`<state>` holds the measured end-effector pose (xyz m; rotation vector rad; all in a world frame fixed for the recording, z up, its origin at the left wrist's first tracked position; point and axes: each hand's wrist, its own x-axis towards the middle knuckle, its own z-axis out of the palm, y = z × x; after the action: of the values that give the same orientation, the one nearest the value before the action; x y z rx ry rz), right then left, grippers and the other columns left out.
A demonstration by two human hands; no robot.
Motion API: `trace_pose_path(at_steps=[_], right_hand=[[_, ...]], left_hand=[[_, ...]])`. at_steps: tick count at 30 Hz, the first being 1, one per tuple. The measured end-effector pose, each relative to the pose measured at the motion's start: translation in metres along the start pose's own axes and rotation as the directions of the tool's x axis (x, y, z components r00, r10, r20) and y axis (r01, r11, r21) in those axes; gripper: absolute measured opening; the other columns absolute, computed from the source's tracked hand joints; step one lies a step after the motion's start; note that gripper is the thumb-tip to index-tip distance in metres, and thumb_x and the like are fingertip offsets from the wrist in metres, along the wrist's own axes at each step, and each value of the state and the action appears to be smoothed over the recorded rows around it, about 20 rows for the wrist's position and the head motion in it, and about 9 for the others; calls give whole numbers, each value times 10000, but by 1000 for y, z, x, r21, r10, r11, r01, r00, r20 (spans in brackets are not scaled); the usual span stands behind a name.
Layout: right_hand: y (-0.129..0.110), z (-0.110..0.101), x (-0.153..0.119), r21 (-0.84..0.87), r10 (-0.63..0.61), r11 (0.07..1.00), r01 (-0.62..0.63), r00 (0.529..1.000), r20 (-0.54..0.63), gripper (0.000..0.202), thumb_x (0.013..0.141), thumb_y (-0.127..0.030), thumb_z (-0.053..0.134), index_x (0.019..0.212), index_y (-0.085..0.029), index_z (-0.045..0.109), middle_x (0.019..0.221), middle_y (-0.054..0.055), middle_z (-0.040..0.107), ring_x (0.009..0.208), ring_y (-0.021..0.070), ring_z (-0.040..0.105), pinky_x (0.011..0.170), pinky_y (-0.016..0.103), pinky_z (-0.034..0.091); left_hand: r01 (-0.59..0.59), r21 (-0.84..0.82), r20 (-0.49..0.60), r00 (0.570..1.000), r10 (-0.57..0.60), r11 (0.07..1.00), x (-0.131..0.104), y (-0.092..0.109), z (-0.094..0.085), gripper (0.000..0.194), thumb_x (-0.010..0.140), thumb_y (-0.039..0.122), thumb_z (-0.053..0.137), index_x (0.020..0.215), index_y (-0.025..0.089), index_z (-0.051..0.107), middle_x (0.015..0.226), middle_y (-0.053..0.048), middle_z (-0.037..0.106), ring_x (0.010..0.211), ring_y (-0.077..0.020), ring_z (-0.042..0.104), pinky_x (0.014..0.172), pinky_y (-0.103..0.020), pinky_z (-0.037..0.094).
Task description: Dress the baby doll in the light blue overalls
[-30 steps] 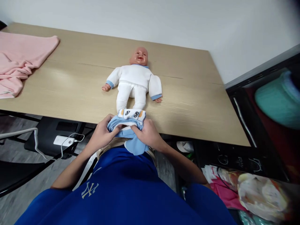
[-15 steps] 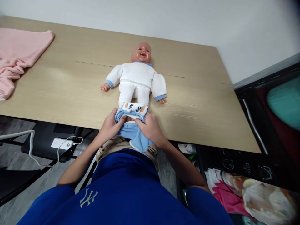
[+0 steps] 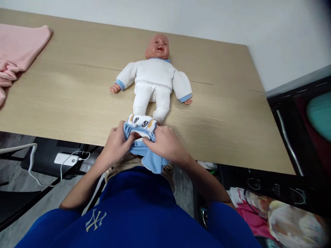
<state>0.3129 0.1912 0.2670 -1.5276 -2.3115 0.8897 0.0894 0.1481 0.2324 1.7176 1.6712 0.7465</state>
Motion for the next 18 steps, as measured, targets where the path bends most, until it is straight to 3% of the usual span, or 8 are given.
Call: trace_pose_path(at_steps=[2, 5, 7, 10, 13, 18], right_hand=[[-4, 3, -4, -48, -20, 999, 21, 1000, 13, 264, 1037, -326, 737, 1253, -211, 835, 1131, 137, 885, 1089, 377, 852, 985, 454, 645], [-5, 8, -5, -108, -42, 993, 38, 999, -29, 367, 1041, -304, 707, 1381, -184, 780, 1345, 176, 814, 1143, 365, 821, 1001, 472, 656], [-4, 11, -5, -135, -31, 991, 25, 998, -47, 448, 1036, -311, 706, 1455, -157, 731, 1479, 216, 739, 1199, 389, 803, 1020, 512, 665], [1, 13, -4, -133, -15, 991, 8, 999, -47, 520, 1019, -307, 717, 1512, -147, 670, 1506, 228, 710, 1292, 426, 773, 1062, 553, 668], [8, 14, -4, -114, -38, 993, 30, 997, -63, 499, 1011, -295, 718, 1494, -192, 650, 1445, 191, 726, 1276, 405, 774, 1049, 534, 673], [11, 13, -3, -78, -16, 997, 9, 997, -82, 563, 989, -306, 738, 1523, -211, 589, 1481, 188, 713, 1239, 398, 796, 1007, 521, 671]], left_hand=[[-38, 61, 18, 999, 37, 997, -6, -4, 1, 243, 1137, 501, 588, 1142, 272, 508, 899, -34, 737, 990, -358, 744, 1092, -555, 522], [-94, 124, 38, 995, 90, 988, -5, -14, 7, 198, 1162, 457, 541, 1187, 261, 544, 889, -28, 756, 1036, -358, 771, 1237, -606, 444], [-125, 156, 26, 992, 122, 980, -1, -20, 12, 181, 1161, 414, 532, 1212, 252, 593, 980, -57, 785, 1102, -354, 765, 1270, -605, 419], [-147, 169, -38, 987, 155, 975, 4, -26, 19, 260, 1142, 393, 554, 1315, 223, 648, 1255, -151, 789, 1260, -388, 716, 1231, -616, 448], [-195, 72, -88, 976, 201, 978, 8, -32, 24, 388, 1118, 354, 583, 1473, 200, 614, 1469, -202, 738, 1396, -395, 665, 1207, -603, 483], [-173, -130, -107, 981, 160, 976, 16, -41, 28, 431, 1040, 259, 638, 1470, 226, 612, 1476, -169, 762, 1430, -357, 687, 1281, -589, 478]])
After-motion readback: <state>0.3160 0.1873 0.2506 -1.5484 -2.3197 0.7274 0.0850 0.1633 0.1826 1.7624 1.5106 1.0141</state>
